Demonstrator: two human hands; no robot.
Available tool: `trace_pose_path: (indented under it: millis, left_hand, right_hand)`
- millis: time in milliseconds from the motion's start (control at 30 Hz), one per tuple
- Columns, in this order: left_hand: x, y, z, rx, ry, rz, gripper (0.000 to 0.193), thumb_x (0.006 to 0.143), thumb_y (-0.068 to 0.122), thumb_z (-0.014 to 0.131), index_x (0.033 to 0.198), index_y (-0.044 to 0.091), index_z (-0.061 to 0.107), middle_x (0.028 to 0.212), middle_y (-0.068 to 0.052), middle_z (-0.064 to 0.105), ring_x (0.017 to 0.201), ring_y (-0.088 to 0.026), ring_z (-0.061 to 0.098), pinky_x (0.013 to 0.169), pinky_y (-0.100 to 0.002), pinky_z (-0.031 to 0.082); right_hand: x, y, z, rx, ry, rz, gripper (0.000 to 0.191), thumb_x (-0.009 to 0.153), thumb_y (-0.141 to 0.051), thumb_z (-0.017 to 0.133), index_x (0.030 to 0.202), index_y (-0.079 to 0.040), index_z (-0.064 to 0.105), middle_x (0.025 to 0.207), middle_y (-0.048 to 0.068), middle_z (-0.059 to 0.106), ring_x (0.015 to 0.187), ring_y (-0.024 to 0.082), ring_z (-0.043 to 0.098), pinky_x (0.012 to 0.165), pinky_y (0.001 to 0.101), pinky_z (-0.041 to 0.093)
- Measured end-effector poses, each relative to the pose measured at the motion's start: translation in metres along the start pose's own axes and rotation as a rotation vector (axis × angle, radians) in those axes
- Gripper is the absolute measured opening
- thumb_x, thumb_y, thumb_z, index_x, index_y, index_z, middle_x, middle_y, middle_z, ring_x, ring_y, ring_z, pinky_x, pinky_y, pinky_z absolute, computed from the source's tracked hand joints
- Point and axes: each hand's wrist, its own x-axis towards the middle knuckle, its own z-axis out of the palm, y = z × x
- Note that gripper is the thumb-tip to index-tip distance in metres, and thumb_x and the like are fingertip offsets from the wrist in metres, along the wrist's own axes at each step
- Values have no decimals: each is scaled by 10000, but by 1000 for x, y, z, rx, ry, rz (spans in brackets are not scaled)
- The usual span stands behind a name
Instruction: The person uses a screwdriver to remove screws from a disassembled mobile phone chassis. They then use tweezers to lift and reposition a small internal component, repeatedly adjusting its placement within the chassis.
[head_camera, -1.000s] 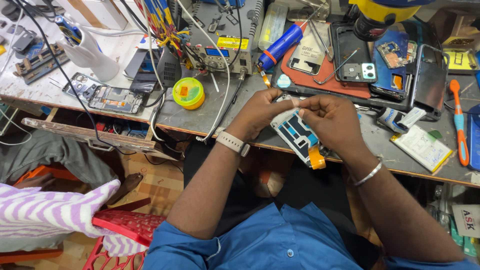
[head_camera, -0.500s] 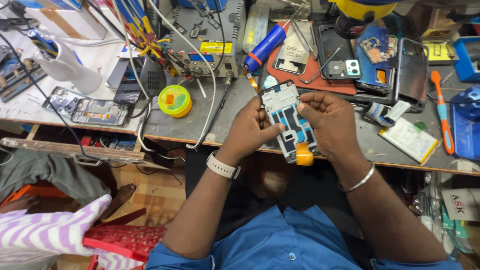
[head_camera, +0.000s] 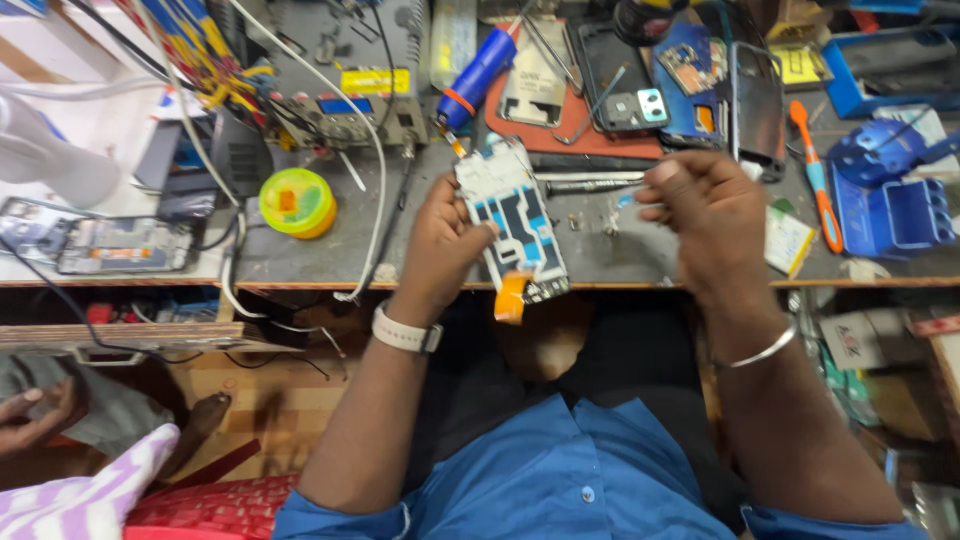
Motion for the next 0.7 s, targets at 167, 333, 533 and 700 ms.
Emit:
trace_pose_path:
  millis: [167, 333, 533, 700]
  left_hand:
    - [-4, 7, -10, -171, 20, -53, 601, 854, -111, 517, 1428, -47, 351, 1210, -198, 674, 1045, -210, 715, 919, -354, 606]
    - [-7, 12, -15, -286, 24, -58, 630, 850, -123, 502, 1456, -57, 342, 1236, -207, 663, 1087, -217, 702, 961, -365, 599]
    - [-6, 11, -16, -250, 5, -21, 638, 847, -125, 499, 1460, -78, 330, 1229, -213, 665, 1077, -213, 710, 952, -357, 602]
    - [-8, 12, -13, -168, -6, -30, 636, 852, -114, 508, 1465, -79, 340, 1199, -217, 679, 1024, -207, 723, 906, -358, 612]
  right_hand:
    - [-17, -10, -35, -94, 92, -75, 122, 1055, -57, 690, 1115, 43, 654, 971, 107, 728, 791, 146, 705, 696, 244, 596]
    - [-29, -5, -34, -261, 33, -44, 144, 988, -40, 718, 1096, 40, 665, 913, 81, 713, 766, 129, 703, 671, 233, 581]
    - [-34, 4, -16, -464, -92, 91, 227, 912, -81, 762, 1110, 19, 717, 892, 25, 709, 745, 61, 641, 649, 203, 526]
    - [-32, 7, -3, -847, -131, -52, 269, 881, -140, 816, 1117, -23, 758, 870, 40, 736, 724, 64, 636, 663, 216, 524]
